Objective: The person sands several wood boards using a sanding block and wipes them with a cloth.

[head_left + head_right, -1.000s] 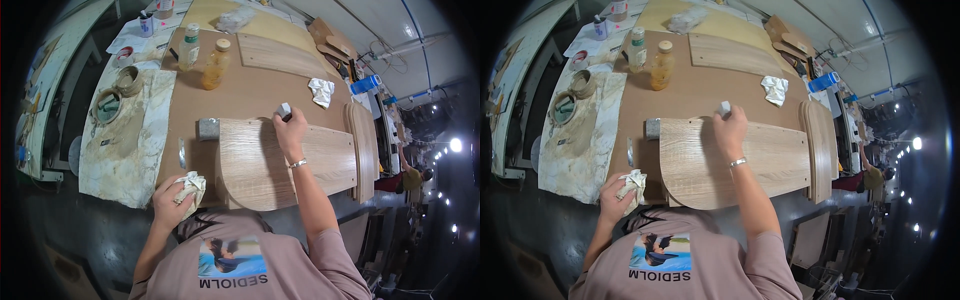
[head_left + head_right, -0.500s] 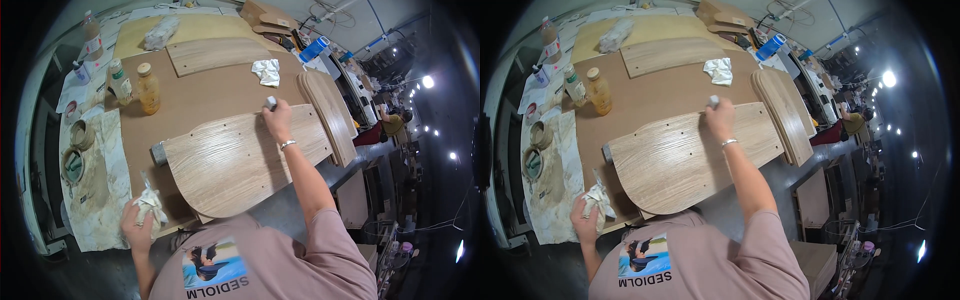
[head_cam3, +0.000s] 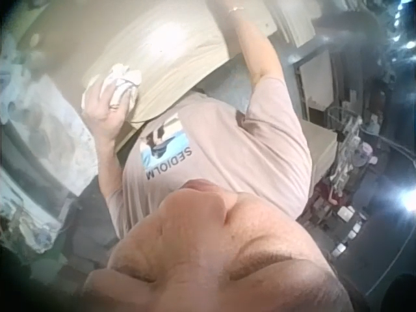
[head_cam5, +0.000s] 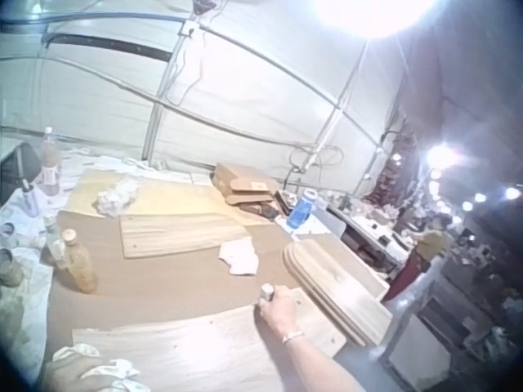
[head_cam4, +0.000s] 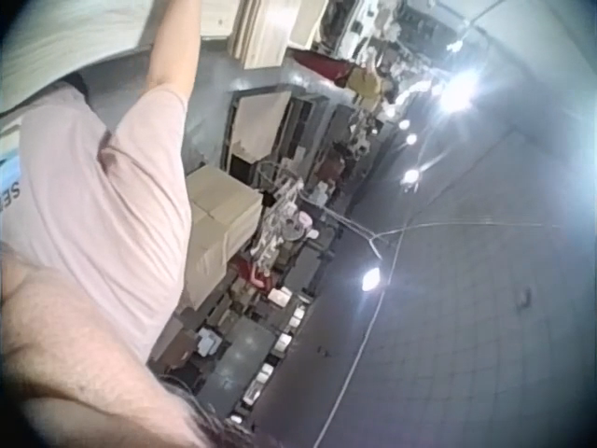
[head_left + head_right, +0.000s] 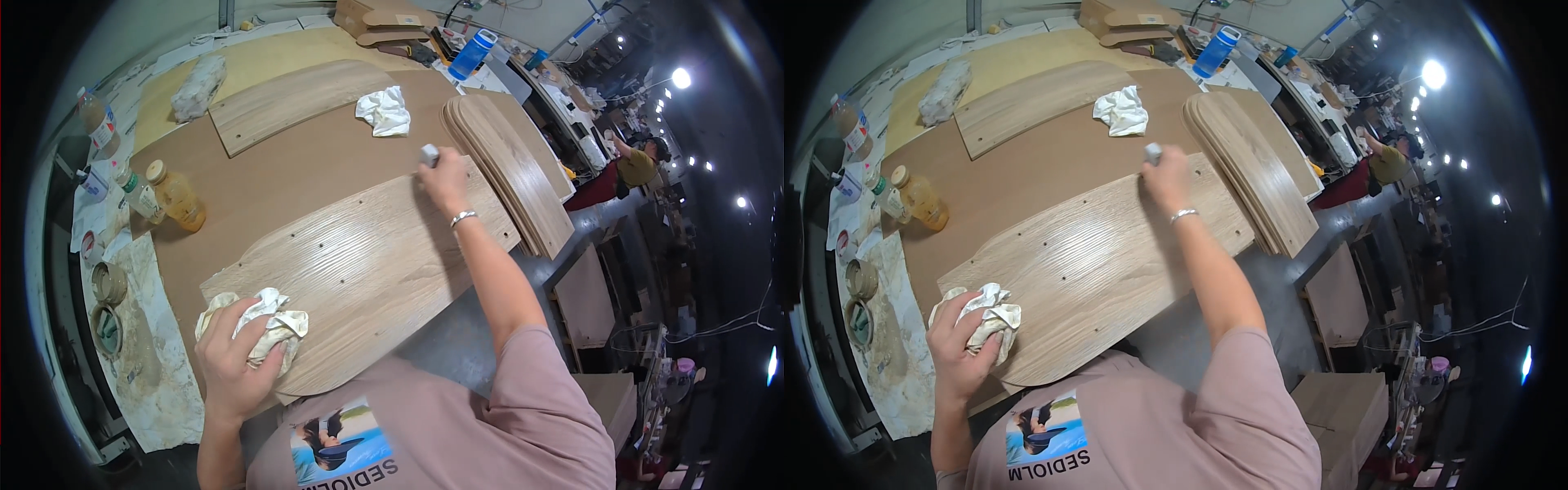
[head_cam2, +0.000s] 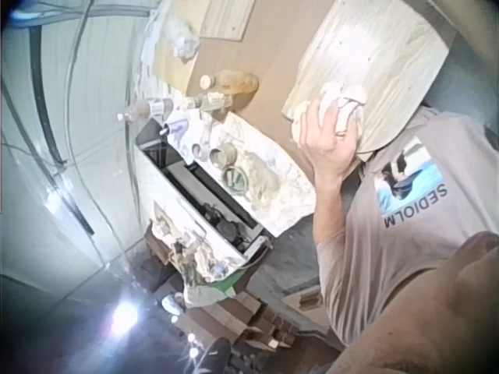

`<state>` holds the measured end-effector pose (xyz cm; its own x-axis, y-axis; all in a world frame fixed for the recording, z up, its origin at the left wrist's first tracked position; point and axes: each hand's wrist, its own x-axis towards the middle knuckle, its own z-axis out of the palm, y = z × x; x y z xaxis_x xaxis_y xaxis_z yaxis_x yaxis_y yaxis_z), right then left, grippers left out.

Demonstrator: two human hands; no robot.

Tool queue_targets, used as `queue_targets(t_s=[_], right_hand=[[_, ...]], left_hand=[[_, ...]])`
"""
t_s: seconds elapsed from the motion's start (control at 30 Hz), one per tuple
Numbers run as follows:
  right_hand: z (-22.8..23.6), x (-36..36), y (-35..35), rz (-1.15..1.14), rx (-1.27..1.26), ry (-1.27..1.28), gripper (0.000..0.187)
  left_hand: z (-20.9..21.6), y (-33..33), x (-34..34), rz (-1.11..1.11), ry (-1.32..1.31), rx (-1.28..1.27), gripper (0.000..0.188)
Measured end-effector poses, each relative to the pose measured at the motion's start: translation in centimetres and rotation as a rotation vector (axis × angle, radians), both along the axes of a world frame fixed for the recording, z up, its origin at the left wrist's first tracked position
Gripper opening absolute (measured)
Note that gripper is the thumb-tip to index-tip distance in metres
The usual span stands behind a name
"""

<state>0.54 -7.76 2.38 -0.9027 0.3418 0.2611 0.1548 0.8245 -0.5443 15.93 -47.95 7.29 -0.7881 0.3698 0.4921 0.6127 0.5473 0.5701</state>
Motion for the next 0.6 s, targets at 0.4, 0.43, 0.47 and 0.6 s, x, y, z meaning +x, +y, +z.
queue_targets(t_s=[0.4, 0.43, 0.47, 0.6], right_hand=[[-2.6, -2.3, 10.0, 0.141, 0.032, 0.155, 0.022], [-1.7, -2.9, 13.1, 0.065, 0.021, 0.111, 0.021], [-1.0, -3.4, 15.4, -0.008, 0.012, 0.068, 0.020], [-0.9, -3.4, 16.6, 0.059, -0.143, 0.164, 0.028]], left_hand=[[-4.5, 16.2, -2.4, 0.120, -0.171, -0.621, 0.067], [-4.8, 16.3, -2.5, 0.140, -0.155, -0.628, 0.066], [-4.9, 16.5, -2.5, 0.149, -0.157, -0.636, 0.066], [-5.1, 17.6, -2.8, 0.179, -0.148, -0.649, 0.064]])
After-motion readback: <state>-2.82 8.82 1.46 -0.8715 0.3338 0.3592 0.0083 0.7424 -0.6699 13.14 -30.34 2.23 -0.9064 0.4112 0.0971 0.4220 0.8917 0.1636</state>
